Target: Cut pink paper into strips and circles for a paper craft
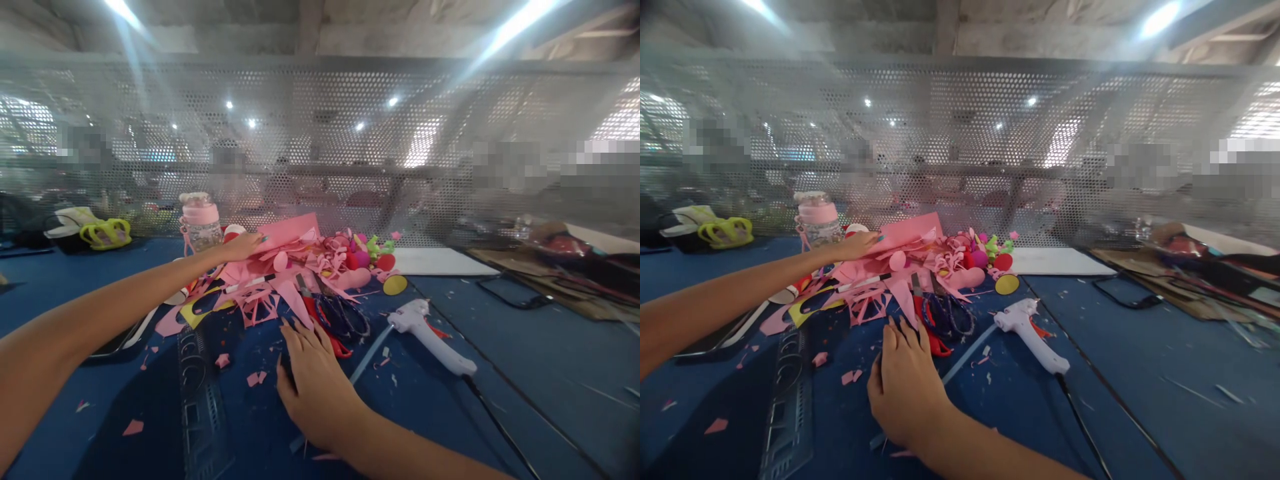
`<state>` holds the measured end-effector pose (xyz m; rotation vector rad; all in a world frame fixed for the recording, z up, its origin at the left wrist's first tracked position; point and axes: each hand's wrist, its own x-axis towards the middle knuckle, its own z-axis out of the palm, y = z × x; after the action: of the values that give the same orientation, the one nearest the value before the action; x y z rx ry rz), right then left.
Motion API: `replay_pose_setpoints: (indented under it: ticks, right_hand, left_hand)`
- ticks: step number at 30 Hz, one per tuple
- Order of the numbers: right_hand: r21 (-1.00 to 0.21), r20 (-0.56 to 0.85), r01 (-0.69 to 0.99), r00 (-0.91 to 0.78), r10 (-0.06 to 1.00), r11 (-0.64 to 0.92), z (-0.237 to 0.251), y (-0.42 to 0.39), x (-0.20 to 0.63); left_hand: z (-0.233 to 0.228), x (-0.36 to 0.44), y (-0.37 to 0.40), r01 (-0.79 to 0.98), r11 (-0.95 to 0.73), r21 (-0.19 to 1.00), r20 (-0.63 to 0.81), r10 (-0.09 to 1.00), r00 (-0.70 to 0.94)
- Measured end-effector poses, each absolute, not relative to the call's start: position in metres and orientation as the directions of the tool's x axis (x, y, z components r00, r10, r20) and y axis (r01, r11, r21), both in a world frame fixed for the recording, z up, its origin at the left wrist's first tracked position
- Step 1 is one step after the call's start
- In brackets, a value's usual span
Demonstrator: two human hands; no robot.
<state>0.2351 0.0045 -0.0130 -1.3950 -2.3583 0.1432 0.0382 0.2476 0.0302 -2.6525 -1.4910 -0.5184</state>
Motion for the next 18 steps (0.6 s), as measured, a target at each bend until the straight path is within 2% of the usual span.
replay_pose_setpoints:
  ticks: [4, 7, 9, 11, 12, 14, 16, 18]
  right_hand:
    - [-0.279, 0.293, 0.816, -0.43, 0.854, 0.506, -0.014, 0.005, 0.236]
    - [-0.281, 0.294, 0.815, -0.429, 0.854, 0.506, -0.014, 0.005, 0.236]
    - [-0.276, 0.298, 0.815, -0.431, 0.852, 0.509, -0.015, 0.005, 0.236]
    - [-0.269, 0.306, 0.814, -0.434, 0.848, 0.514, -0.015, 0.005, 0.236]
    - [-0.267, 0.309, 0.814, -0.435, 0.846, 0.516, -0.015, 0.005, 0.236]
    - [-0.267, 0.309, 0.813, -0.437, 0.845, 0.518, -0.015, 0.005, 0.236]
    - [-0.271, 0.307, 0.81, -0.439, 0.844, 0.52, -0.014, 0.005, 0.236]
    - [-0.278, 0.304, 0.809, -0.437, 0.846, 0.518, -0.013, 0.005, 0.236]
  left_hand:
    - [0.038, 0.031, 0.245, 0.908, -0.379, 0.179, 0.522, 0.819, 0.239]
    - [0.042, 0.029, 0.242, 0.917, -0.332, 0.22, 0.61, 0.781, 0.136]
    - [0.043, 0.03, 0.24, 0.905, -0.362, 0.223, 0.663, 0.737, 0.131]
    - [0.042, 0.033, 0.238, 0.878, -0.453, 0.154, 0.693, 0.683, 0.231]
    - [0.041, 0.034, 0.237, 0.861, -0.5, 0.093, 0.674, 0.669, 0.315]
    - [0.038, 0.038, 0.234, 0.833, -0.553, -0.033, 0.546, 0.688, 0.478]
    - [0.035, 0.043, 0.231, 0.829, -0.55, -0.104, 0.396, 0.741, 0.542]
    - [0.032, 0.048, 0.231, 0.833, -0.539, -0.124, 0.333, 0.769, 0.546]
